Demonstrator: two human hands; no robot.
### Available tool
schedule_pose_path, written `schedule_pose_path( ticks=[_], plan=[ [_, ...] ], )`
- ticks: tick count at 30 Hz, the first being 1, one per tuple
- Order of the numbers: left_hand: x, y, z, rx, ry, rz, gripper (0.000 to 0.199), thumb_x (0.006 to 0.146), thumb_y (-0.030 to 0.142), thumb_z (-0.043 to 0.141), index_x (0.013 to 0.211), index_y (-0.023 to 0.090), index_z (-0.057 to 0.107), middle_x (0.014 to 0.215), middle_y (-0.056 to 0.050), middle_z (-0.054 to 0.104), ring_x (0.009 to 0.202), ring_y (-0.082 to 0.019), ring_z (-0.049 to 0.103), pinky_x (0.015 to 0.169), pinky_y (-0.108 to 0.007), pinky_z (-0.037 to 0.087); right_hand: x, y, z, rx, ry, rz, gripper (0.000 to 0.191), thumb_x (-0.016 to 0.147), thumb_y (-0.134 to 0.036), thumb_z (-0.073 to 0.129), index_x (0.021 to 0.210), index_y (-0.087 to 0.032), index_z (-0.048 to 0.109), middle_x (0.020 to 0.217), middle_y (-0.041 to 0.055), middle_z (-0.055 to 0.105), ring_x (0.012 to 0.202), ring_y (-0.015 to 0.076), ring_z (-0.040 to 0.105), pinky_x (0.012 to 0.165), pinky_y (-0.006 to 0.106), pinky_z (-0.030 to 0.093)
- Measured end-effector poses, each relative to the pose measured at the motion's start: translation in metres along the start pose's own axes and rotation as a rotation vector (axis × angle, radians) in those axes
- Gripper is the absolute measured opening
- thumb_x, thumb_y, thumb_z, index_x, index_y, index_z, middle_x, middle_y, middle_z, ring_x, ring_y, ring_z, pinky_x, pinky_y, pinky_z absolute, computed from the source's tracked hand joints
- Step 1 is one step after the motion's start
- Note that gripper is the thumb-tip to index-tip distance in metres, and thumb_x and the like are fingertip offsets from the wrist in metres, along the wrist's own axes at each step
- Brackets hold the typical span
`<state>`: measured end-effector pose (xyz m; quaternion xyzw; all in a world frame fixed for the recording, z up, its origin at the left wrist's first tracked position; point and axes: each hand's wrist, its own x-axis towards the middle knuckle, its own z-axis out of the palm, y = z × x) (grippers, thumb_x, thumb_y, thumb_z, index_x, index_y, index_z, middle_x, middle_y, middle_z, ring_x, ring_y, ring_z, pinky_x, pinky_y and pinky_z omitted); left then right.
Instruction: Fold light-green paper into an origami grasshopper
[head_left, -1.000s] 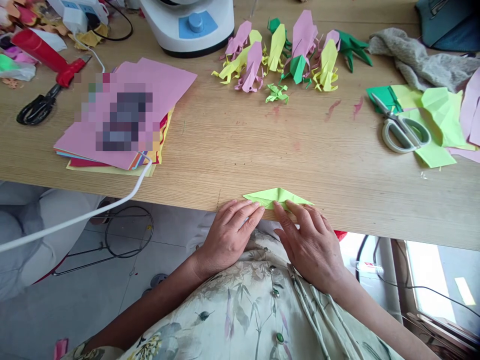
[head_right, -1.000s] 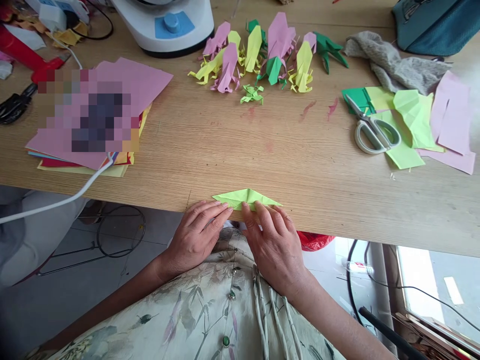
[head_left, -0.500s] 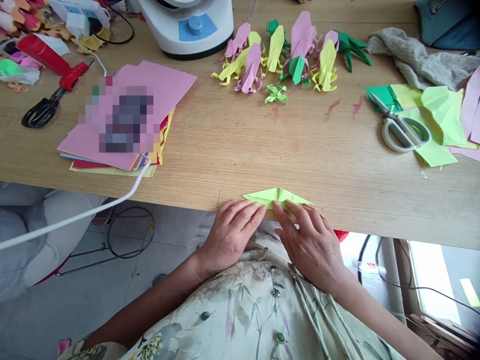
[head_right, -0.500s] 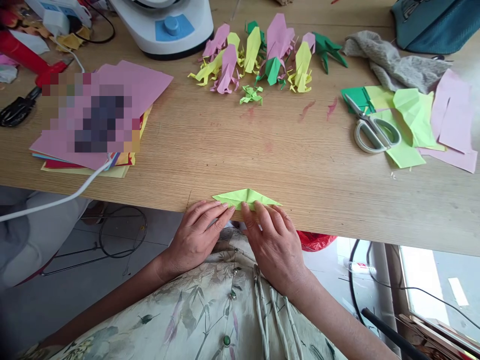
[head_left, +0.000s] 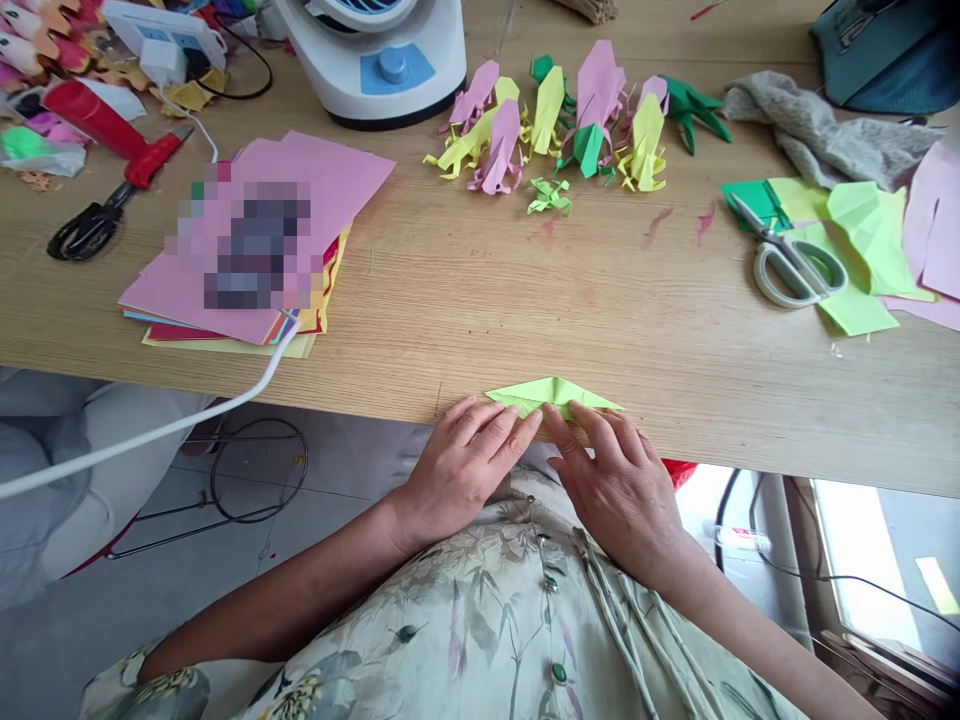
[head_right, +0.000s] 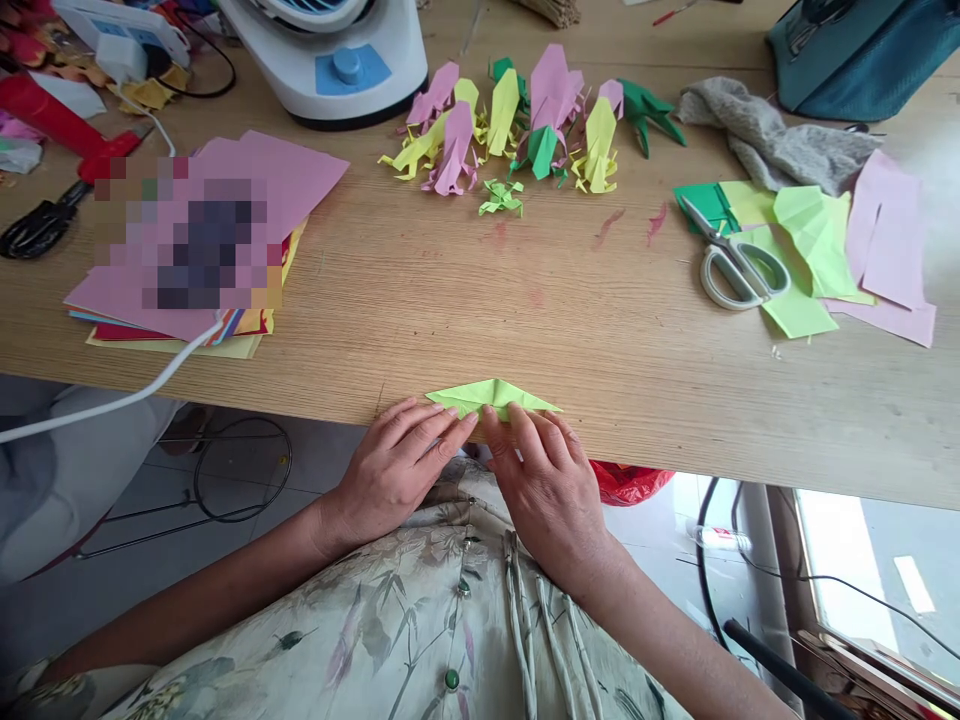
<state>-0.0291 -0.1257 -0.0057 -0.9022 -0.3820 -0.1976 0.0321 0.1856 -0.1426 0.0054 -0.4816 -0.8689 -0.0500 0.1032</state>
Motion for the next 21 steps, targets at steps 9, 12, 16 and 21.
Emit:
schedule_pose_path(
  ticks=[9, 12, 16, 21],
  plan=[
    [-0.002, -0.001, 0.009, -0.136, 0.058, -0.078, 0.042, 0.097, 0.016, 0.050, 0.138, 0.023, 0.054, 0.119, -0.008, 0.066, 0.115, -0.022, 0.056, 0.104, -0.042, 0.046, -0.002, 0.002, 0.001, 0.067, -0.014, 0.041, 0.054, 0.093, -0.025, 0.060, 0.143, -0.013, 0.048, 0.128, 0.0152, 0.059, 0.111, 0.0290, 0.050, 0.094, 0.044, 0.050],
    [-0.003, -0.001, 0.012, -0.130, 0.078, -0.075, 0.043, 0.095, 0.015, 0.052, 0.137, 0.022, 0.055, 0.120, -0.008, 0.064, 0.116, -0.023, 0.054, 0.104, -0.043, 0.046, -0.001, 0.002, 0.000, 0.100, -0.010, 0.048, 0.052, 0.094, -0.026, 0.059, 0.143, -0.013, 0.048, 0.127, 0.0158, 0.059, 0.110, 0.0293, 0.050, 0.092, 0.044, 0.050],
    [-0.002, 0.001, 0.010, -0.068, 0.060, -0.036, 0.044, 0.094, 0.020, 0.056, 0.138, 0.020, 0.054, 0.120, -0.010, 0.062, 0.115, -0.025, 0.051, 0.106, -0.045, 0.044, -0.002, 0.001, 0.002, 0.134, -0.024, 0.059, 0.052, 0.094, -0.026, 0.057, 0.144, -0.015, 0.047, 0.128, 0.0160, 0.058, 0.109, 0.0294, 0.051, 0.089, 0.045, 0.051],
    [0.001, 0.004, 0.007, 0.016, 0.041, -0.039, 0.041, 0.095, 0.025, 0.057, 0.135, 0.022, 0.057, 0.117, -0.010, 0.060, 0.112, -0.026, 0.050, 0.102, -0.046, 0.044, -0.002, 0.011, -0.001, 0.265, -0.034, 0.046, 0.054, 0.096, -0.027, 0.055, 0.147, -0.015, 0.043, 0.129, 0.0164, 0.057, 0.112, 0.0301, 0.051, 0.093, 0.048, 0.050]
  ],
)
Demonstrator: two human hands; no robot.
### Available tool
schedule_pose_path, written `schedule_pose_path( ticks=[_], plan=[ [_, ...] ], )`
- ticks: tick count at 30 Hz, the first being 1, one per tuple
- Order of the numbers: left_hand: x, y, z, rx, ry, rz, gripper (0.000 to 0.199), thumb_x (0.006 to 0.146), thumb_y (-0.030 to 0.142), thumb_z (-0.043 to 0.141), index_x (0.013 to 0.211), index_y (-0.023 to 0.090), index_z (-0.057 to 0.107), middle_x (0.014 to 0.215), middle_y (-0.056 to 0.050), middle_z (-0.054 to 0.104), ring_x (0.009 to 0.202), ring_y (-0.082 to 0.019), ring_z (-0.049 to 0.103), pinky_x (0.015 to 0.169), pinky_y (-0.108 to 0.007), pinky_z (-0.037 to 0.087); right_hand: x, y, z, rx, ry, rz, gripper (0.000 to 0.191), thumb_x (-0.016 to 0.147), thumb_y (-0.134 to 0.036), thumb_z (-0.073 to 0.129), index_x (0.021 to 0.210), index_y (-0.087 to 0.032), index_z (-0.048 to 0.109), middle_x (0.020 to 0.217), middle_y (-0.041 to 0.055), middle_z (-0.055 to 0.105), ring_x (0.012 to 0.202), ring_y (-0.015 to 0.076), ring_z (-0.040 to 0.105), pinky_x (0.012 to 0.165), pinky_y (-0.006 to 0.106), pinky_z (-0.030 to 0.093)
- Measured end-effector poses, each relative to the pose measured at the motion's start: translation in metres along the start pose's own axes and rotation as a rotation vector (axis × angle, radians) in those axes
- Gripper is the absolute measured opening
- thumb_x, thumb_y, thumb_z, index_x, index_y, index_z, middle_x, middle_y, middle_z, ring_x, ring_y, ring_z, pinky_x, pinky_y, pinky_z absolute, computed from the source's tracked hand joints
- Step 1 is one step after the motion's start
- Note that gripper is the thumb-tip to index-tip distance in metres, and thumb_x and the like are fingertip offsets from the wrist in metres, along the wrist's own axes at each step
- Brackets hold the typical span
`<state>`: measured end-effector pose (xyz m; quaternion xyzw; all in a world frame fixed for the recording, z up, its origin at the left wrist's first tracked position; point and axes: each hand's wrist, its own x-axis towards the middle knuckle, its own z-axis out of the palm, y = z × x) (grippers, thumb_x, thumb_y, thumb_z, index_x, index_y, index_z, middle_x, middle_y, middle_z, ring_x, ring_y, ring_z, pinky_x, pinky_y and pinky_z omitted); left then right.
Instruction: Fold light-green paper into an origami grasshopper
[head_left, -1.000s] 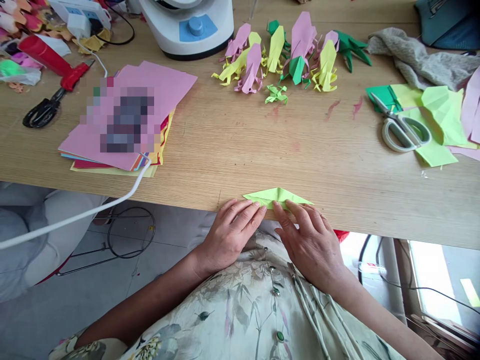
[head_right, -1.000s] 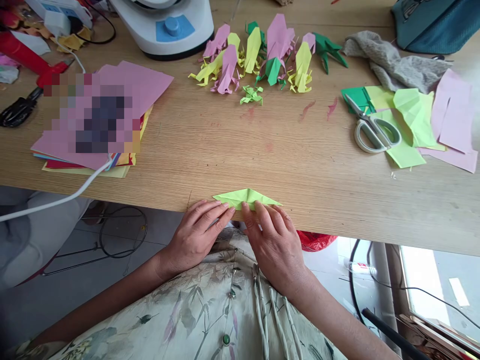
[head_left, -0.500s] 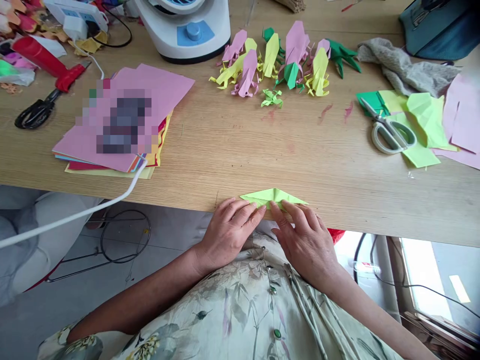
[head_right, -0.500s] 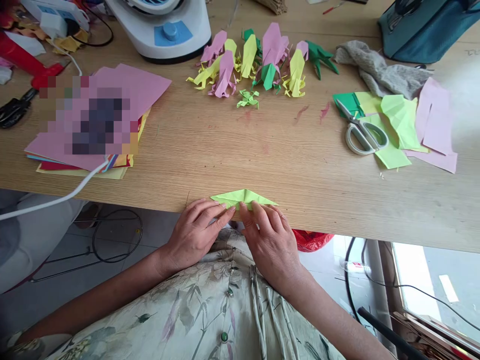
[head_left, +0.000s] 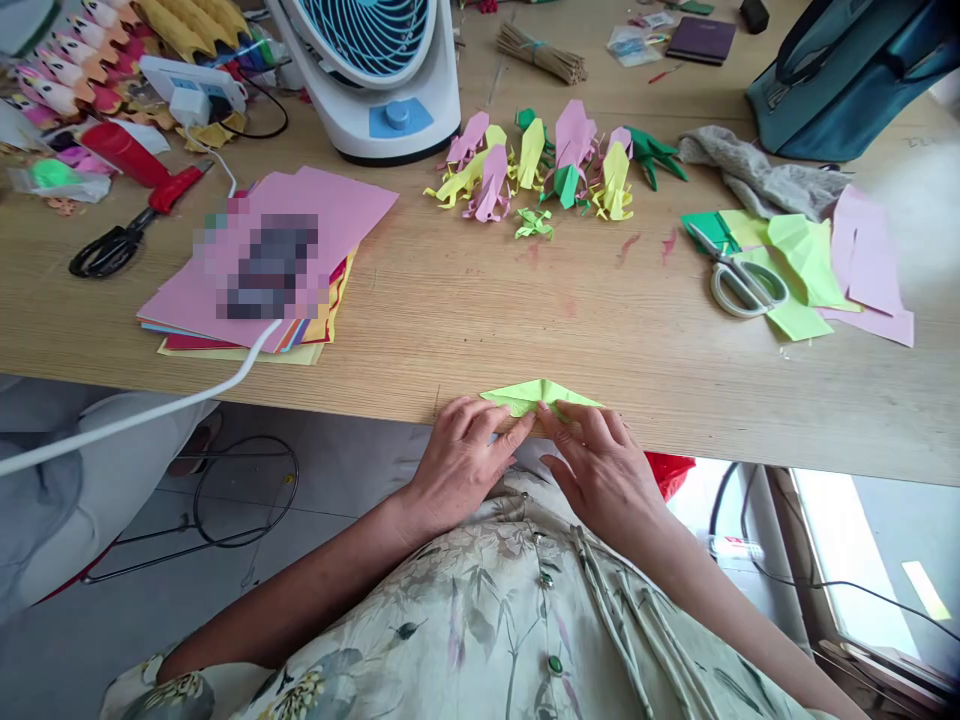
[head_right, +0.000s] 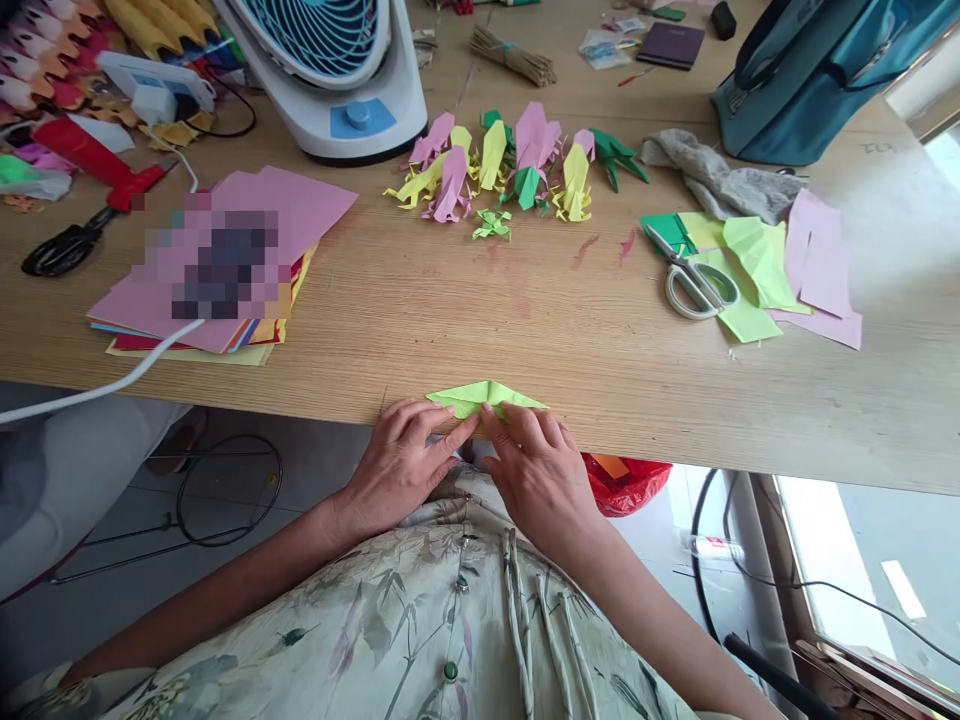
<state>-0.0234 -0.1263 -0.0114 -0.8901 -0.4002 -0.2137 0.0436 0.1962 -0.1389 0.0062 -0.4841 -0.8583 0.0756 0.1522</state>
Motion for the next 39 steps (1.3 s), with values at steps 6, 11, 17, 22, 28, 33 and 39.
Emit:
schedule_pose_path(
  ticks=[6, 11, 17, 22, 28, 33, 39],
  plan=[
    [-0.004, 0.002, 0.003, -0.016, -0.017, -0.020, 0.048, 0.091, 0.025, 0.064, 0.138, 0.020, 0.054, 0.121, -0.011, 0.055, 0.116, -0.028, 0.048, 0.105, -0.049, 0.043, -0.003, 0.016, -0.006, 0.200, 0.014, -0.073, 0.050, 0.098, -0.021, 0.049, 0.147, -0.014, 0.042, 0.134, 0.0166, 0.053, 0.115, 0.0262, 0.052, 0.097, 0.045, 0.050],
    [-0.011, 0.004, 0.009, 0.028, -0.035, -0.017, 0.052, 0.093, 0.027, 0.060, 0.143, 0.015, 0.048, 0.130, -0.013, 0.056, 0.125, -0.029, 0.045, 0.113, -0.050, 0.035, -0.005, 0.013, 0.006, 0.034, 0.071, -0.107, 0.044, 0.096, -0.019, 0.053, 0.139, -0.011, 0.052, 0.134, 0.0186, 0.055, 0.116, 0.0301, 0.053, 0.097, 0.049, 0.052],
    [-0.011, 0.000, 0.000, -0.006, -0.056, -0.003, 0.044, 0.096, 0.027, 0.054, 0.137, 0.009, 0.052, 0.131, -0.014, 0.061, 0.125, -0.026, 0.050, 0.114, -0.045, 0.033, -0.005, 0.008, 0.014, -0.073, 0.139, -0.108, 0.042, 0.094, -0.017, 0.054, 0.136, -0.008, 0.055, 0.130, 0.0184, 0.060, 0.112, 0.0315, 0.054, 0.094, 0.049, 0.054],
    [0.004, 0.004, -0.006, 0.070, -0.095, 0.004, 0.053, 0.097, 0.043, 0.052, 0.143, 0.016, 0.049, 0.143, -0.012, 0.056, 0.130, -0.029, 0.048, 0.112, -0.049, 0.032, -0.005, 0.006, 0.017, -0.060, 0.164, -0.102, 0.042, 0.095, -0.019, 0.054, 0.136, -0.009, 0.055, 0.131, 0.0188, 0.059, 0.113, 0.0309, 0.055, 0.096, 0.049, 0.054],
    [0.012, 0.002, 0.004, 0.088, -0.236, 0.025, 0.055, 0.100, 0.042, 0.045, 0.150, 0.019, 0.040, 0.156, -0.007, 0.041, 0.146, -0.029, 0.032, 0.119, -0.054, 0.024, -0.006, 0.013, 0.015, 0.039, 0.166, -0.153, 0.048, 0.095, -0.016, 0.054, 0.142, -0.009, 0.048, 0.132, 0.0195, 0.058, 0.119, 0.0290, 0.055, 0.103, 0.049, 0.050],
    [0.010, 0.000, 0.005, 0.084, -0.246, 0.011, 0.058, 0.100, 0.050, 0.040, 0.150, 0.020, 0.040, 0.159, -0.005, 0.035, 0.147, -0.030, 0.030, 0.119, -0.054, 0.025, -0.014, 0.020, 0.013, 0.136, 0.247, -0.109, 0.050, 0.094, -0.013, 0.054, 0.144, -0.012, 0.045, 0.141, 0.0196, 0.051, 0.130, 0.0281, 0.049, 0.103, 0.046, 0.049],
    [0.008, 0.000, 0.007, 0.099, -0.291, 0.030, 0.067, 0.098, 0.058, 0.036, 0.154, 0.020, 0.032, 0.161, -0.006, 0.031, 0.150, -0.029, 0.026, 0.120, -0.056, 0.020, -0.016, 0.012, 0.016, -0.069, 0.200, -0.024, 0.044, 0.095, -0.024, 0.059, 0.138, -0.017, 0.053, 0.136, 0.0126, 0.061, 0.124, 0.0269, 0.054, 0.109, 0.049, 0.038]
  ],
)
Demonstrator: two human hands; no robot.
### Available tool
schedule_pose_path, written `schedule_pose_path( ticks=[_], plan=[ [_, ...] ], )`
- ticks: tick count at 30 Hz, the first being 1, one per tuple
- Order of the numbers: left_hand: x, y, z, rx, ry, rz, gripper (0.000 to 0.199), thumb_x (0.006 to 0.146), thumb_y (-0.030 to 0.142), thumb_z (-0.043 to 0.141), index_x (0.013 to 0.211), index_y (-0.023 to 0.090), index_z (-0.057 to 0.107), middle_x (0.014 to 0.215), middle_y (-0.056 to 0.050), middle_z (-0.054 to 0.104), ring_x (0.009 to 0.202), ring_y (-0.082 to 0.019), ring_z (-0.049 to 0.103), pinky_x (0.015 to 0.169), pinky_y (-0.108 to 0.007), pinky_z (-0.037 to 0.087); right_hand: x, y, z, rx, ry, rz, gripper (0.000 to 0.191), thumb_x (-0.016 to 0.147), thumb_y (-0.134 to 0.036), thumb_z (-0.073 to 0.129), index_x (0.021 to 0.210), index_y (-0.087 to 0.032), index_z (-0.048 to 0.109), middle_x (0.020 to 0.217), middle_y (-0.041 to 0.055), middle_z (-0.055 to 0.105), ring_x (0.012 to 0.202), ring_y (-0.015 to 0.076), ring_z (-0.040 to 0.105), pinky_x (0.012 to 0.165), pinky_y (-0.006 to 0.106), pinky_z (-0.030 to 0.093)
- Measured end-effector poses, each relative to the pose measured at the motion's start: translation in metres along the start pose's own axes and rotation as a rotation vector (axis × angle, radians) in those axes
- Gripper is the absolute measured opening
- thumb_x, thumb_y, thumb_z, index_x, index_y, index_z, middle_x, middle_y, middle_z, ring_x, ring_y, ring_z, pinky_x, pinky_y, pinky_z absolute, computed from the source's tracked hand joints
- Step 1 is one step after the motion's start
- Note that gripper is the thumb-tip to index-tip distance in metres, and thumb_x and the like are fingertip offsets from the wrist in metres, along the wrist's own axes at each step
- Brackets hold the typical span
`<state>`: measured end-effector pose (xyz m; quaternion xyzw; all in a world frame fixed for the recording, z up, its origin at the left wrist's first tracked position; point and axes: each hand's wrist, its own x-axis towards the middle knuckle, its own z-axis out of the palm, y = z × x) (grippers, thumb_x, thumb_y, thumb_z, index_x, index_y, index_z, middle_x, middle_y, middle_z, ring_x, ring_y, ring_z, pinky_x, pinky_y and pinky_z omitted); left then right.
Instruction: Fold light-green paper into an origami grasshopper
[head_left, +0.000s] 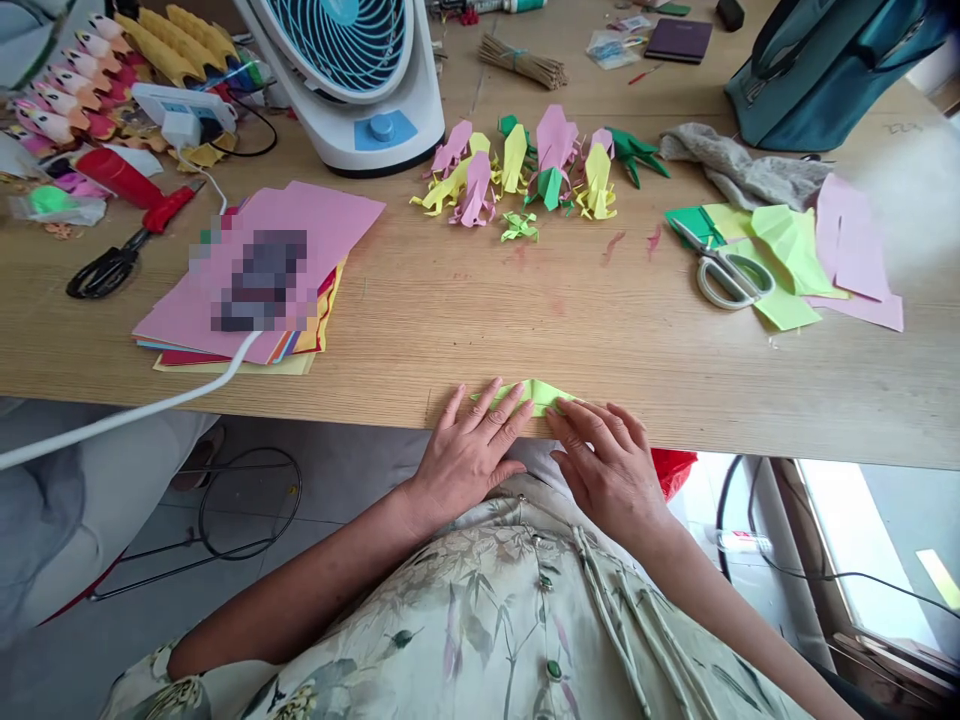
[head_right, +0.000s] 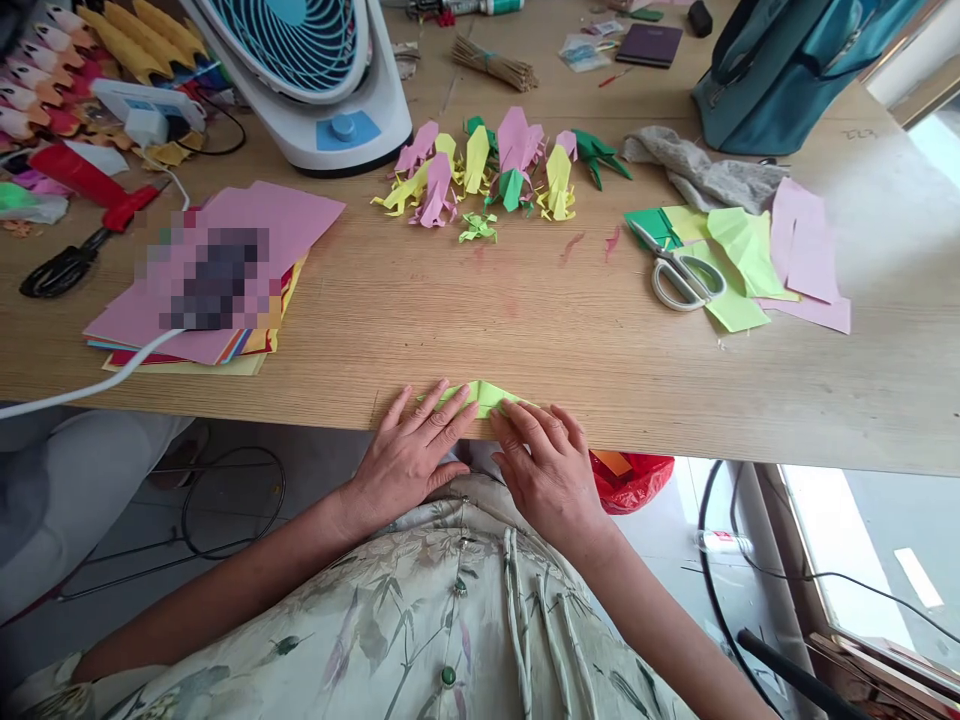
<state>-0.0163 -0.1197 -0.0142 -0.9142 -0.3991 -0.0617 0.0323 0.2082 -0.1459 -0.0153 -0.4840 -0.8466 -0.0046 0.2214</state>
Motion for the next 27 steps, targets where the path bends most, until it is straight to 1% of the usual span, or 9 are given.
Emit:
schedule_pose_path(
  ticks=[5, 7, 10, 13, 17, 19, 23, 27],
  plan=[
    [0.000, 0.001, -0.002, 0.011, -0.030, -0.017, 0.071, 0.097, 0.061, 0.036, 0.155, 0.021, 0.028, 0.162, -0.006, 0.026, 0.150, -0.030, 0.024, 0.120, -0.059, 0.020, -0.001, -0.006, 0.000, -0.057, -0.035, 0.037, 0.046, 0.097, -0.028, 0.056, 0.141, -0.017, 0.049, 0.140, 0.0115, 0.059, 0.129, 0.0245, 0.051, 0.115, 0.047, 0.029],
    [0.000, 0.003, -0.003, 0.015, -0.050, -0.026, 0.074, 0.095, 0.063, 0.038, 0.156, 0.023, 0.026, 0.163, -0.005, 0.025, 0.150, -0.031, 0.024, 0.119, -0.061, 0.021, 0.000, -0.008, 0.000, -0.076, -0.057, 0.047, 0.047, 0.098, -0.030, 0.054, 0.143, -0.018, 0.047, 0.141, 0.0109, 0.058, 0.129, 0.0243, 0.051, 0.116, 0.048, 0.026],
    [0.001, 0.006, -0.004, 0.023, -0.064, -0.055, 0.077, 0.093, 0.066, 0.039, 0.156, 0.024, 0.024, 0.163, -0.005, 0.025, 0.150, -0.032, 0.023, 0.119, -0.064, 0.019, 0.003, -0.012, 0.000, -0.112, -0.071, 0.071, 0.048, 0.097, -0.035, 0.055, 0.142, -0.021, 0.049, 0.139, 0.0116, 0.058, 0.127, 0.0261, 0.051, 0.115, 0.050, 0.026],
    [0.001, 0.007, -0.004, 0.024, -0.062, -0.069, 0.077, 0.093, 0.064, 0.040, 0.157, 0.024, 0.024, 0.162, -0.006, 0.028, 0.150, -0.032, 0.023, 0.119, -0.063, 0.018, 0.004, -0.015, 0.000, -0.141, -0.063, 0.089, 0.048, 0.096, -0.037, 0.058, 0.141, -0.022, 0.051, 0.139, 0.0124, 0.058, 0.126, 0.0271, 0.052, 0.115, 0.051, 0.026],
    [0.000, 0.007, -0.004, 0.010, -0.056, -0.069, 0.077, 0.093, 0.064, 0.042, 0.156, 0.022, 0.026, 0.162, -0.006, 0.027, 0.150, -0.031, 0.023, 0.120, -0.061, 0.020, 0.001, -0.015, 0.003, -0.139, -0.061, 0.081, 0.048, 0.096, -0.035, 0.057, 0.141, -0.021, 0.050, 0.143, 0.0125, 0.056, 0.133, 0.0283, 0.047, 0.117, 0.053, 0.024],
    [0.000, 0.007, -0.005, -0.001, -0.055, -0.072, 0.079, 0.092, 0.064, 0.045, 0.155, 0.021, 0.028, 0.162, -0.006, 0.027, 0.150, -0.032, 0.024, 0.119, -0.061, 0.022, -0.003, -0.014, 0.005, -0.127, -0.048, 0.073, 0.051, 0.097, -0.034, 0.056, 0.145, -0.019, 0.046, 0.145, 0.0128, 0.054, 0.136, 0.0287, 0.045, 0.118, 0.054, 0.023],
    [0.000, 0.009, -0.005, -0.025, -0.048, -0.088, 0.081, 0.091, 0.062, 0.049, 0.155, 0.017, 0.029, 0.161, -0.009, 0.030, 0.150, -0.033, 0.025, 0.118, -0.061, 0.023, -0.008, -0.014, 0.010, -0.103, -0.006, 0.079, 0.065, 0.097, -0.034, 0.054, 0.154, -0.015, 0.029, 0.148, 0.0149, 0.051, 0.139, 0.0299, 0.042, 0.118, 0.055, 0.024],
    [0.000, 0.011, -0.005, -0.042, -0.036, -0.110, 0.076, 0.094, 0.059, 0.047, 0.155, 0.017, 0.030, 0.160, -0.010, 0.033, 0.150, -0.032, 0.025, 0.119, -0.059, 0.021, -0.010, -0.013, 0.014, -0.094, 0.009, 0.099, 0.068, 0.097, -0.036, 0.053, 0.156, -0.014, 0.025, 0.148, 0.0166, 0.050, 0.140, 0.0310, 0.041, 0.118, 0.054, 0.024]
  ],
)
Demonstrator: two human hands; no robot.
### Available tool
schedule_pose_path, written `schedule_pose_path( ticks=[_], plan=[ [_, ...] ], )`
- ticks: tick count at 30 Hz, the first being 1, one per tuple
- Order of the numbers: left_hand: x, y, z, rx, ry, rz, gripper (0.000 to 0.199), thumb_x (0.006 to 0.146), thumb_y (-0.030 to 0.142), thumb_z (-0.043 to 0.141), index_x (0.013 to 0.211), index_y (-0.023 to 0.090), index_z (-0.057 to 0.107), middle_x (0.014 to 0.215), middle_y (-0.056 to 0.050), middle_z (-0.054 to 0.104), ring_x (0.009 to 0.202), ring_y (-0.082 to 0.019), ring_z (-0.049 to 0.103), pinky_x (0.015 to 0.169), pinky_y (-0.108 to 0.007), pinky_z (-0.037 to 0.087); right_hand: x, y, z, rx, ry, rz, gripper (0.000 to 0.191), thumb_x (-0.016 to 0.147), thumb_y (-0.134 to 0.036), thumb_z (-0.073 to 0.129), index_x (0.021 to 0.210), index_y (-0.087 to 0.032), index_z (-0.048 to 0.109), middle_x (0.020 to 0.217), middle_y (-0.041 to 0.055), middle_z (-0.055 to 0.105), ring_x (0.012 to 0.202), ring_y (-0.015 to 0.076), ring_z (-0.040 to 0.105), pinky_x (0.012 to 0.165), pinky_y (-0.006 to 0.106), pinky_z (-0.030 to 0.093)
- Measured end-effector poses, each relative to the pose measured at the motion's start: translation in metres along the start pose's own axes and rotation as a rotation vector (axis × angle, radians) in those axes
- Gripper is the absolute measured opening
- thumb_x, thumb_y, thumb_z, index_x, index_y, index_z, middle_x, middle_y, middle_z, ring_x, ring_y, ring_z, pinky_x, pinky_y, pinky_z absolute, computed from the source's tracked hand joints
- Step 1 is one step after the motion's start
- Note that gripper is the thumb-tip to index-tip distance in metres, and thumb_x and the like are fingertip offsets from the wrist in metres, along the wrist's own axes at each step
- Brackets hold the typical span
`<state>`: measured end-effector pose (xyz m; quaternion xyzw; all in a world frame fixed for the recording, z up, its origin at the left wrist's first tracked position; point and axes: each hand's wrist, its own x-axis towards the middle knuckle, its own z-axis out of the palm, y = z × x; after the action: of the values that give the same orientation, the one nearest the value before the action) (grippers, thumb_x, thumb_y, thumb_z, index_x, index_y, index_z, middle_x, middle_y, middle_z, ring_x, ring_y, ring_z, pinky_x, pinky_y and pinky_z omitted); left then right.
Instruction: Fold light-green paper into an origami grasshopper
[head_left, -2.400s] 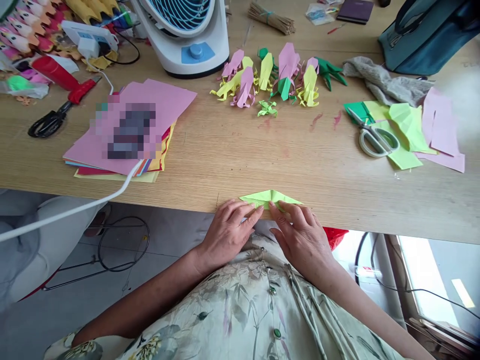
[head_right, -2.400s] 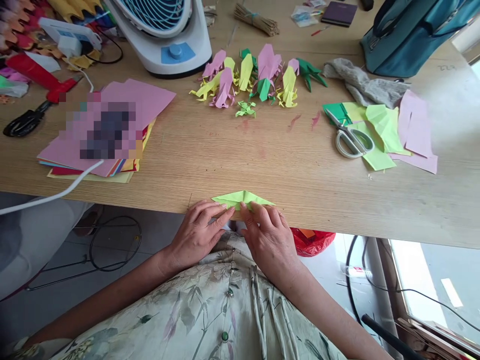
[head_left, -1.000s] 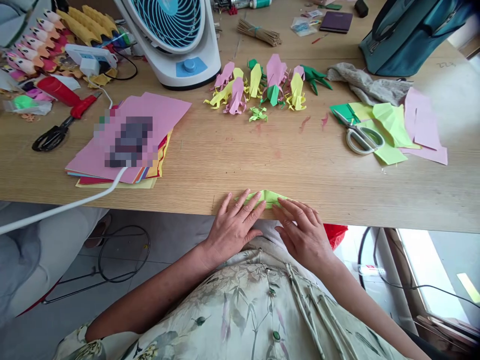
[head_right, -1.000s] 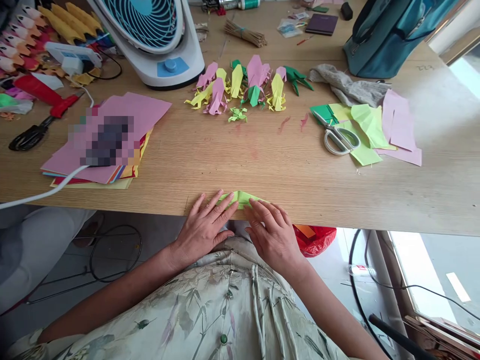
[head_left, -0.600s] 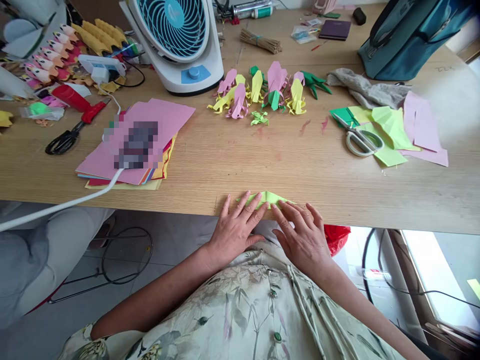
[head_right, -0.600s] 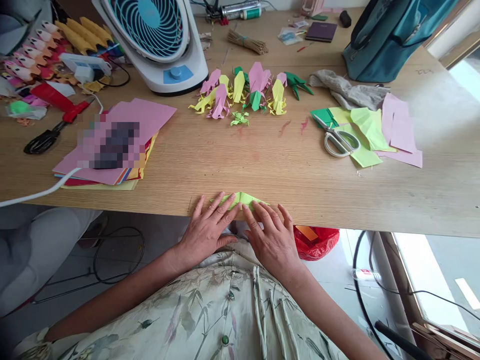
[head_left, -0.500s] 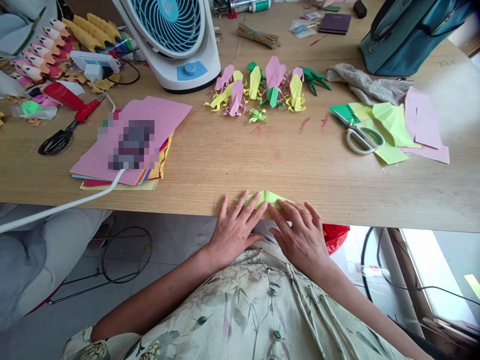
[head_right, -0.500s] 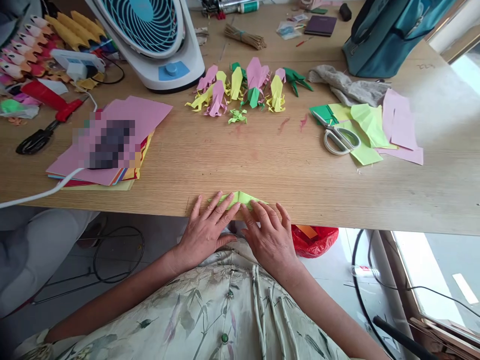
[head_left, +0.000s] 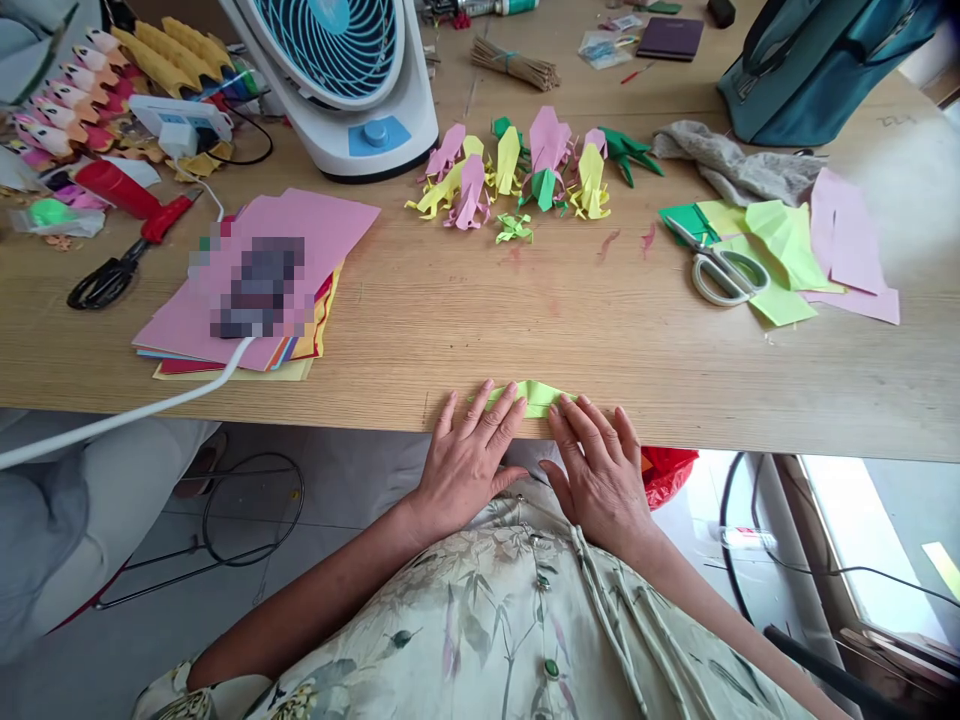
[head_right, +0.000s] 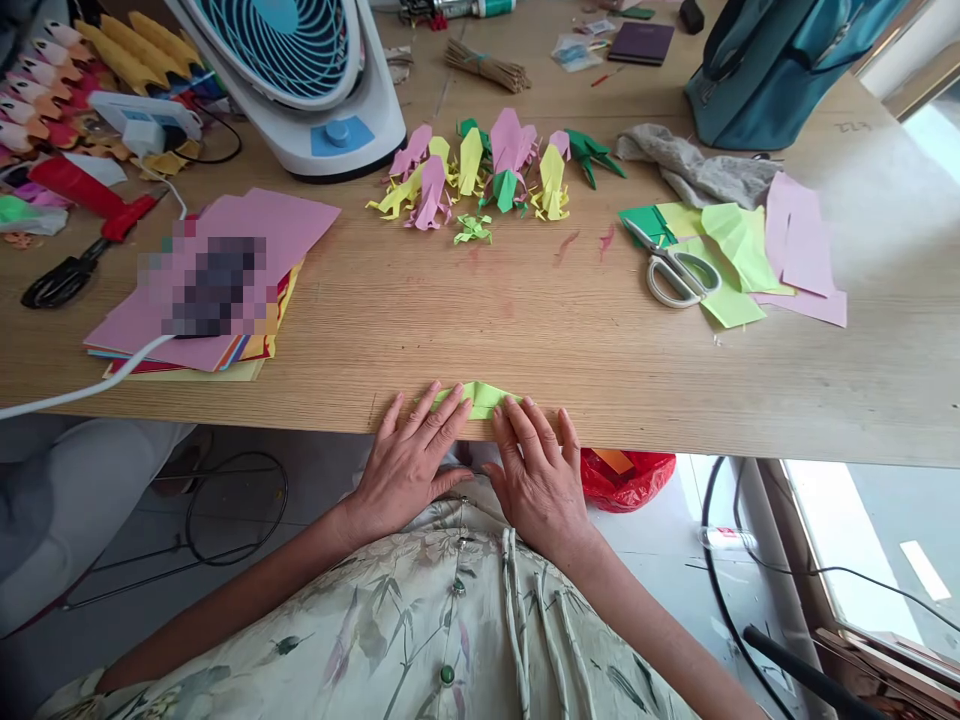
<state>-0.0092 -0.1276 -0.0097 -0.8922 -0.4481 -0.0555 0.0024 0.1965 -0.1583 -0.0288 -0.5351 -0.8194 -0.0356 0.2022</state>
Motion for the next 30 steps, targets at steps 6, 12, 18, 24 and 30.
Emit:
schedule_pose_path(
  ticks=[6, 12, 18, 24, 30],
  plan=[
    [0.000, 0.000, 0.001, -0.002, 0.028, -0.005, 0.077, 0.094, 0.057, 0.050, 0.154, 0.015, 0.030, 0.159, -0.011, 0.033, 0.148, -0.030, 0.029, 0.119, -0.052, 0.022, -0.005, 0.005, 0.001, -0.002, 0.011, 0.028, 0.066, 0.096, -0.034, 0.055, 0.153, -0.012, 0.030, 0.149, 0.0196, 0.047, 0.141, 0.0316, 0.040, 0.117, 0.052, 0.028],
    [0.001, -0.001, -0.003, 0.017, 0.017, -0.006, 0.076, 0.092, 0.054, 0.056, 0.153, 0.016, 0.033, 0.159, -0.009, 0.033, 0.148, -0.028, 0.031, 0.119, -0.052, 0.024, -0.004, 0.005, -0.004, 0.004, 0.000, 0.047, 0.060, 0.095, -0.033, 0.057, 0.149, -0.014, 0.038, 0.151, 0.0211, 0.044, 0.142, 0.0323, 0.039, 0.116, 0.053, 0.031],
    [0.001, -0.003, -0.008, 0.014, -0.006, 0.008, 0.077, 0.090, 0.052, 0.060, 0.153, 0.017, 0.033, 0.160, -0.009, 0.033, 0.148, -0.029, 0.031, 0.118, -0.054, 0.028, -0.008, 0.010, -0.007, -0.005, -0.025, 0.069, 0.067, 0.097, -0.034, 0.053, 0.156, -0.017, 0.025, 0.155, 0.0176, 0.041, 0.143, 0.0313, 0.038, 0.116, 0.055, 0.029],
    [0.003, -0.019, -0.011, 0.006, -0.024, 0.051, 0.073, 0.092, 0.054, 0.055, 0.153, 0.021, 0.033, 0.159, -0.009, 0.034, 0.148, -0.030, 0.029, 0.119, -0.060, 0.021, -0.011, 0.012, -0.008, -0.014, -0.009, 0.062, 0.070, 0.097, -0.033, 0.054, 0.157, -0.015, 0.022, 0.153, 0.0179, 0.043, 0.141, 0.0315, 0.041, 0.115, 0.053, 0.031],
    [0.005, -0.032, -0.012, -0.002, 0.039, 0.143, 0.082, 0.090, 0.065, 0.048, 0.153, 0.016, 0.033, 0.160, -0.011, 0.032, 0.148, -0.038, 0.022, 0.117, -0.060, 0.022, -0.013, 0.013, -0.017, 0.031, 0.022, -0.005, 0.064, 0.095, -0.028, 0.057, 0.153, -0.018, 0.033, 0.145, 0.0152, 0.053, 0.133, 0.0301, 0.050, 0.114, 0.054, 0.030]
  ],
)
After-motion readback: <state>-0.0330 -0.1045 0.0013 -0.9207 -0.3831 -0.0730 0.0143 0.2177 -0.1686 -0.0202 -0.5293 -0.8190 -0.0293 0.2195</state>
